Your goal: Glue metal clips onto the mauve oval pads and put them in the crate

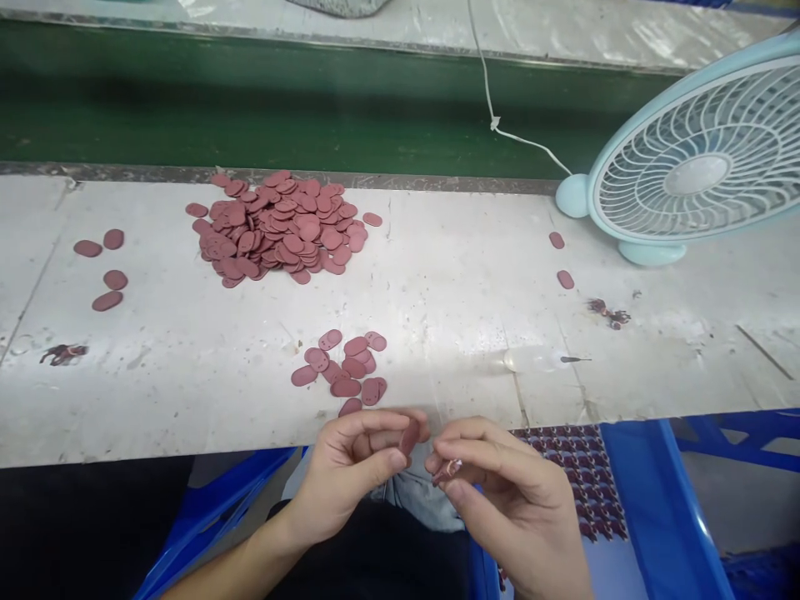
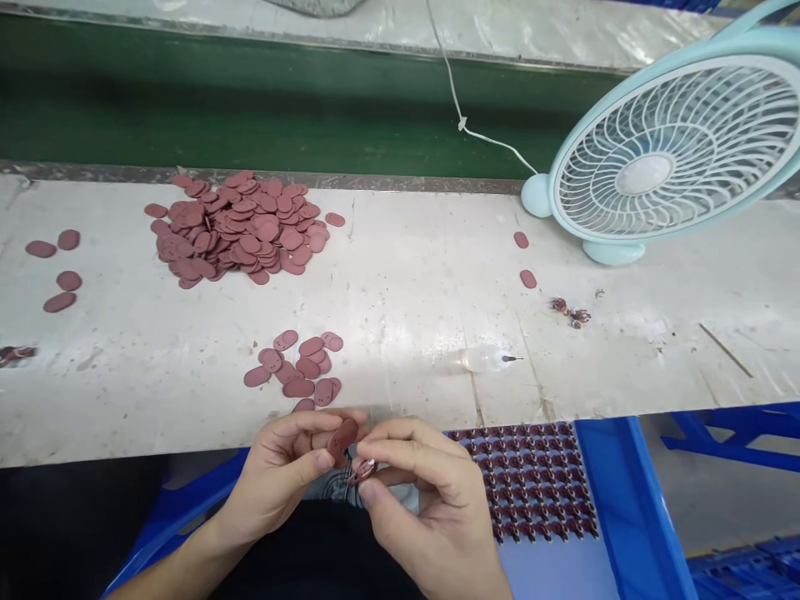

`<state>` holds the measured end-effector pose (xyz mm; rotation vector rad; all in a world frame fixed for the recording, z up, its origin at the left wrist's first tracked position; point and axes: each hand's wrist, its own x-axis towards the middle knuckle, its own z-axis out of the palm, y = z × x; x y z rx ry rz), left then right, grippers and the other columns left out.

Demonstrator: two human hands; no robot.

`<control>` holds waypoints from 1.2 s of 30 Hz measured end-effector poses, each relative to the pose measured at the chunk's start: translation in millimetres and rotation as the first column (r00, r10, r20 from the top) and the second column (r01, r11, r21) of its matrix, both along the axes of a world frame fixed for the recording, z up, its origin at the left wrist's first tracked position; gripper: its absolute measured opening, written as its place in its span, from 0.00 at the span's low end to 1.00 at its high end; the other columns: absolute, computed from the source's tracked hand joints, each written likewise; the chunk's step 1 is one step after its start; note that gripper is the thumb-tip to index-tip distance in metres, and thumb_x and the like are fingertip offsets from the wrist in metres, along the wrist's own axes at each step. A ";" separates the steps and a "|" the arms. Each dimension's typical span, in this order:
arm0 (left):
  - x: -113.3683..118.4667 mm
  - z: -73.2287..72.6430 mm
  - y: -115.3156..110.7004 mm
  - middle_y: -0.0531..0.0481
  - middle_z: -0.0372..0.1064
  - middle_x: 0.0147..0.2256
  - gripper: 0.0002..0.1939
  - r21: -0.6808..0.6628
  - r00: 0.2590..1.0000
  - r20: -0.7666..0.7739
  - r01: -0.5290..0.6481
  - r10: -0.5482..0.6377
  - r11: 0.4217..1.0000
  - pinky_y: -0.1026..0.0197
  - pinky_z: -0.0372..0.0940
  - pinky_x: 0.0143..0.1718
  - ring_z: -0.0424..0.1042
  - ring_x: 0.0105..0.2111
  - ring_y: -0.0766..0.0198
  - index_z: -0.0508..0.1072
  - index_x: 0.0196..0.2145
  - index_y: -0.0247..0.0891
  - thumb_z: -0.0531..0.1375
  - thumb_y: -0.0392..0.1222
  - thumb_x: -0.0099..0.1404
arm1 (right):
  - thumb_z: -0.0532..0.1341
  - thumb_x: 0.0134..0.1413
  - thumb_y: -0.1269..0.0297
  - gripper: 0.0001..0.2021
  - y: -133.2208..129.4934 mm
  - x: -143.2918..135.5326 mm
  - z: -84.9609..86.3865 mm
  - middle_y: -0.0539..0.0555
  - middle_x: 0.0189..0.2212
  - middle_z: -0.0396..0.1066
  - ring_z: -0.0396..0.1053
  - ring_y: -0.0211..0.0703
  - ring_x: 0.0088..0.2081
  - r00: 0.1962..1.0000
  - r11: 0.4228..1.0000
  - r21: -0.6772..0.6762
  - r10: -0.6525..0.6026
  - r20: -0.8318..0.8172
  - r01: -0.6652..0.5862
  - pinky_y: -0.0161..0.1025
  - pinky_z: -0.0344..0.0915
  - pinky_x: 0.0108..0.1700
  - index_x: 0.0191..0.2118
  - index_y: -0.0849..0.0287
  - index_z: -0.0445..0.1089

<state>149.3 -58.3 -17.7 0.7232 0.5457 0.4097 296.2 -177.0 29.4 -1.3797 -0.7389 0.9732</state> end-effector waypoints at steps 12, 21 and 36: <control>5.6 4.1 1.8 0.48 0.78 0.50 0.14 -0.007 0.999 0.023 0.044 -0.044 0.999 0.62 0.74 0.48 0.79 0.46 0.60 0.81 0.44 0.44 0.66 0.29 0.63 | 0.67 0.58 0.70 0.09 11.1 -1.5 -10.9 0.51 0.34 0.78 0.76 0.42 0.35 0.996 0.992 -0.102 -0.075 0.052 0.079 0.37 0.75 0.36 0.41 0.47 0.79; 6.1 5.9 7.6 0.46 0.80 0.45 0.05 -0.043 0.994 -0.097 0.037 -0.041 0.998 0.61 0.74 0.44 0.80 0.42 0.59 0.79 0.31 0.38 0.71 0.33 0.58 | 0.69 0.56 0.68 0.07 12.6 2.1 -10.5 0.51 0.35 0.78 0.76 0.43 0.34 0.996 0.984 -0.174 -0.024 0.089 0.039 0.36 0.75 0.33 0.40 0.49 0.79; 11.0 7.3 2.1 0.45 0.81 0.47 0.05 0.067 0.995 -0.099 0.029 -0.023 0.997 0.61 0.76 0.43 0.80 0.44 0.55 0.83 0.30 0.40 0.68 0.32 0.61 | 0.68 0.59 0.66 0.04 6.5 1.4 -14.3 0.53 0.39 0.79 0.78 0.43 0.39 0.984 0.977 -0.211 -0.074 -0.163 0.039 0.37 0.76 0.40 0.41 0.52 0.78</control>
